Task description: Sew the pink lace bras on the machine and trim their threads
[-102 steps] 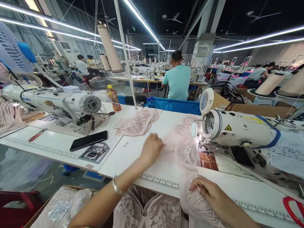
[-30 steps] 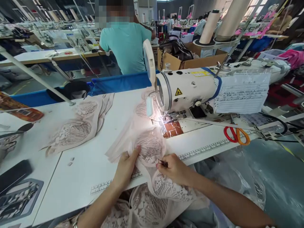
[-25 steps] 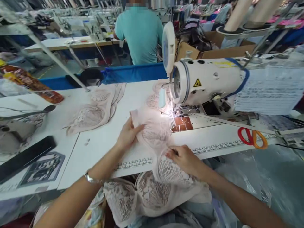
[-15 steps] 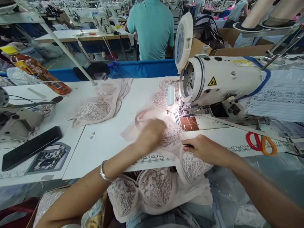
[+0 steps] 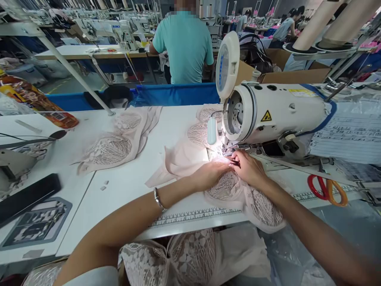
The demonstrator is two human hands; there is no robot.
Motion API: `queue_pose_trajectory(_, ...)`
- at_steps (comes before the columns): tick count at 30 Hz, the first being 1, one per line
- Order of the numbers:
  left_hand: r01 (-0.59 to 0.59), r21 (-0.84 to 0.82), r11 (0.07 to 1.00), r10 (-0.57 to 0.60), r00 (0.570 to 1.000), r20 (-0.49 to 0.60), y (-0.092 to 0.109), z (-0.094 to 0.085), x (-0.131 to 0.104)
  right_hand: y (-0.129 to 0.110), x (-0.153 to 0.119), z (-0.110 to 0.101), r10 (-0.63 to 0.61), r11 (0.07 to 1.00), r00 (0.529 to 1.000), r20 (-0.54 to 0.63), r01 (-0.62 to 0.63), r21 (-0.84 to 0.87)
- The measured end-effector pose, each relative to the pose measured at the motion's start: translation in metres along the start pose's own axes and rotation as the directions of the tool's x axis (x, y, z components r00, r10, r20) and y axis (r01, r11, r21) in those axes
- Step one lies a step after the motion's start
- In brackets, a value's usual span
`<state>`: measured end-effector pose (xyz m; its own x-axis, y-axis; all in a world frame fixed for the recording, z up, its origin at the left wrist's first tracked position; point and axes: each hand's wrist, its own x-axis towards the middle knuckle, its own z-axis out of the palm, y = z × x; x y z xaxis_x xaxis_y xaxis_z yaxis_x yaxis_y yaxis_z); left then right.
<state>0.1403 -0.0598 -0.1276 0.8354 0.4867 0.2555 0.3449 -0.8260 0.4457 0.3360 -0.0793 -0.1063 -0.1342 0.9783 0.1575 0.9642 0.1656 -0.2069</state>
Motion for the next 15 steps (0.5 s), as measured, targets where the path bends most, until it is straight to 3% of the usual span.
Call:
queue_pose_trajectory(3,0.009,0.008,1.0,-0.009,1.0,-0.021,0.002,0.005,0.0,0.0,0.003,0.016,0.071,0.995,0.995,-0.073,-0.065,0.077)
queue_pose_trajectory(9,0.124,0.256,0.959,-0.088,0.985,-0.146,0.012,0.012,-0.004,0.004,0.002,0.016,0.134,0.982,0.984,-0.121,-0.115,0.15)
queue_pose_trajectory(15,0.06,0.333,0.941,-0.034,0.996,-0.083,0.016,0.011,-0.008,-0.001,-0.002,0.013,0.096,0.975,0.994,-0.052,-0.084,0.204)
